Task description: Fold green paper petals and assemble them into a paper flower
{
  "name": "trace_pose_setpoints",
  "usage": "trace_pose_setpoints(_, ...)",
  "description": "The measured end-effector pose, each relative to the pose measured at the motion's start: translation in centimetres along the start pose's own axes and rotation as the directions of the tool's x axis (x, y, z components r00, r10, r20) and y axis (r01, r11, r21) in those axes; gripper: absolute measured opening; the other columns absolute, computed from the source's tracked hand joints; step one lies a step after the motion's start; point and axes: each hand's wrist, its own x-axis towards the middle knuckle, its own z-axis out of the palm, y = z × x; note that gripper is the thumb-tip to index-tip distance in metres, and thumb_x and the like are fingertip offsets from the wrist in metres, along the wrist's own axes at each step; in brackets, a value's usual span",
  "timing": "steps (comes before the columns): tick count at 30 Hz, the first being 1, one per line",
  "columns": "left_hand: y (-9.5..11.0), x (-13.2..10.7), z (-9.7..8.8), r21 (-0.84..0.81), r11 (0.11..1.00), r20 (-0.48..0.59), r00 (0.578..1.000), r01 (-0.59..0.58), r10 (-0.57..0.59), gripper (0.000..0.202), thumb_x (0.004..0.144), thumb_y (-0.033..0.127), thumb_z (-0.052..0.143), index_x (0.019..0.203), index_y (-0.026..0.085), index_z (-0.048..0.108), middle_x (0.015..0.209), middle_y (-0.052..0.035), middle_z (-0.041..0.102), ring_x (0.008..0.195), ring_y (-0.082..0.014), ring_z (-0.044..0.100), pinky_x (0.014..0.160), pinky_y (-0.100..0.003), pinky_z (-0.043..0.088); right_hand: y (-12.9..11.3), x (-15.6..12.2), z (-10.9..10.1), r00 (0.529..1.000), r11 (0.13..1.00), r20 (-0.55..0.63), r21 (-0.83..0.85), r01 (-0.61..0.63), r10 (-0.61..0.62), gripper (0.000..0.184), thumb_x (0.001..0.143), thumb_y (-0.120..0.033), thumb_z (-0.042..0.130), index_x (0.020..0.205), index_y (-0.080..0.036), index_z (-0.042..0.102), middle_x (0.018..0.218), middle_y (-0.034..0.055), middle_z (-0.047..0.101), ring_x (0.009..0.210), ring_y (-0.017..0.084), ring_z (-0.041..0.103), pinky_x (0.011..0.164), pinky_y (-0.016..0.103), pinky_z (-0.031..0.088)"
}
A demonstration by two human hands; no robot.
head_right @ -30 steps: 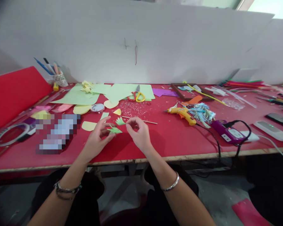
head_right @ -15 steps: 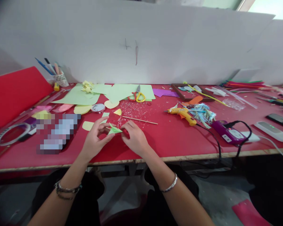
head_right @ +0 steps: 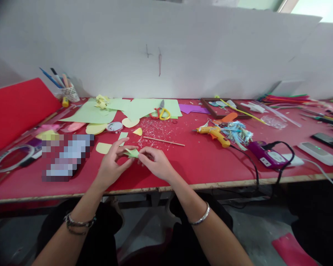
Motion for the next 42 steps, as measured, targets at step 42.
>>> trace_pose_setpoints(42, 0.13, -0.07, 0.27, 0.048, 0.997, 0.161, 0.985, 0.057, -0.064, 0.046, 0.076, 0.013, 0.049, 0.120, 0.019, 0.041, 0.081, 0.0004, 0.050, 0.072, -0.0105, 0.052, 0.070, -0.024, 0.046, 0.34, 0.03, -0.01, 0.981, 0.994, -0.192, -0.111, -0.018, -0.004, 0.014, 0.081, -0.027, 0.049, 0.070, -0.018, 0.054, 0.061, -0.0019, 0.056, 0.056, 0.010, 0.051, 0.057, 0.022, 0.041)
